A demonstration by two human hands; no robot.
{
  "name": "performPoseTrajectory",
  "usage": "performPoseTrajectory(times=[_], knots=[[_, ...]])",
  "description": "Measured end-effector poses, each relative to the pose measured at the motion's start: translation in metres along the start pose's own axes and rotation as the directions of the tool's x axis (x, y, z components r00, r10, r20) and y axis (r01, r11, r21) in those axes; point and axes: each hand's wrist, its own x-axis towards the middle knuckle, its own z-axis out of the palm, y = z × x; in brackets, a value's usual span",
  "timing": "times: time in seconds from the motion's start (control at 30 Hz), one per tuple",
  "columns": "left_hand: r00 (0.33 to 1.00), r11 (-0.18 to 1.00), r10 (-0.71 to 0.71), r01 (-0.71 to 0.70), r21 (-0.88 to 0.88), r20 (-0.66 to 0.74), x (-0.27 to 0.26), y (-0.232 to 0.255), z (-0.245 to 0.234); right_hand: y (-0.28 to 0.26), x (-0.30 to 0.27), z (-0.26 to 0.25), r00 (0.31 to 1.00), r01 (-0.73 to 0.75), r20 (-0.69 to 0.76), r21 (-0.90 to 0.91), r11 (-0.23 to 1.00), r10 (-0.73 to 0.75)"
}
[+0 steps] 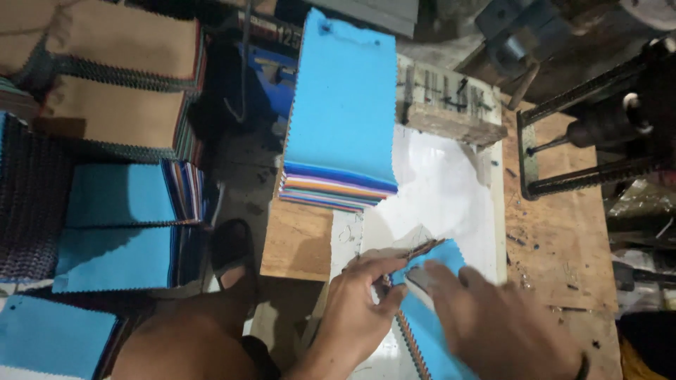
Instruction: The person uses a drill press to make holes in stacks of colorful fabric pieces. They align the fabric under the drill bit, operate the lever to drill, and then use a stapler to secure the layers together. The person also uses binder clips to hold the fabric stacks in place during the process.
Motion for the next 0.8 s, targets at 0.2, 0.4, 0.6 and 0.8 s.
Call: performPoseTrajectory(times=[0.2,0.4,0.6,0.8], knots=[[1.0,0.998,-0.024,0.023,0.056,0.018,0.002,-0.004,-0.002,0.002,-0.004,0.088,0.719,0.091,-0.682,-0.093,0.992,-0.13],[1.0,0.997,0.019,-0.02,0.068,0.019,0.002,-0.009,0.0,-0.003,-0.008,0.111,0.674,0.13,-0.739,0.093,0.987,-0.019],[0.998,0.997,-0.045,0.042,0.06,0.053,0.002,-0.002,-0.002,0.015,-0.006,0.065,0.897,0.335,-0.43,0.503,0.796,-0.106],[0.989,0.99,-0.132,0.135,-0.047,0.062,0.004,-0.004,-0.003,0.0,-0.01,0.07,0.909,0.267,-0.415,0.485,0.833,-0.05]])
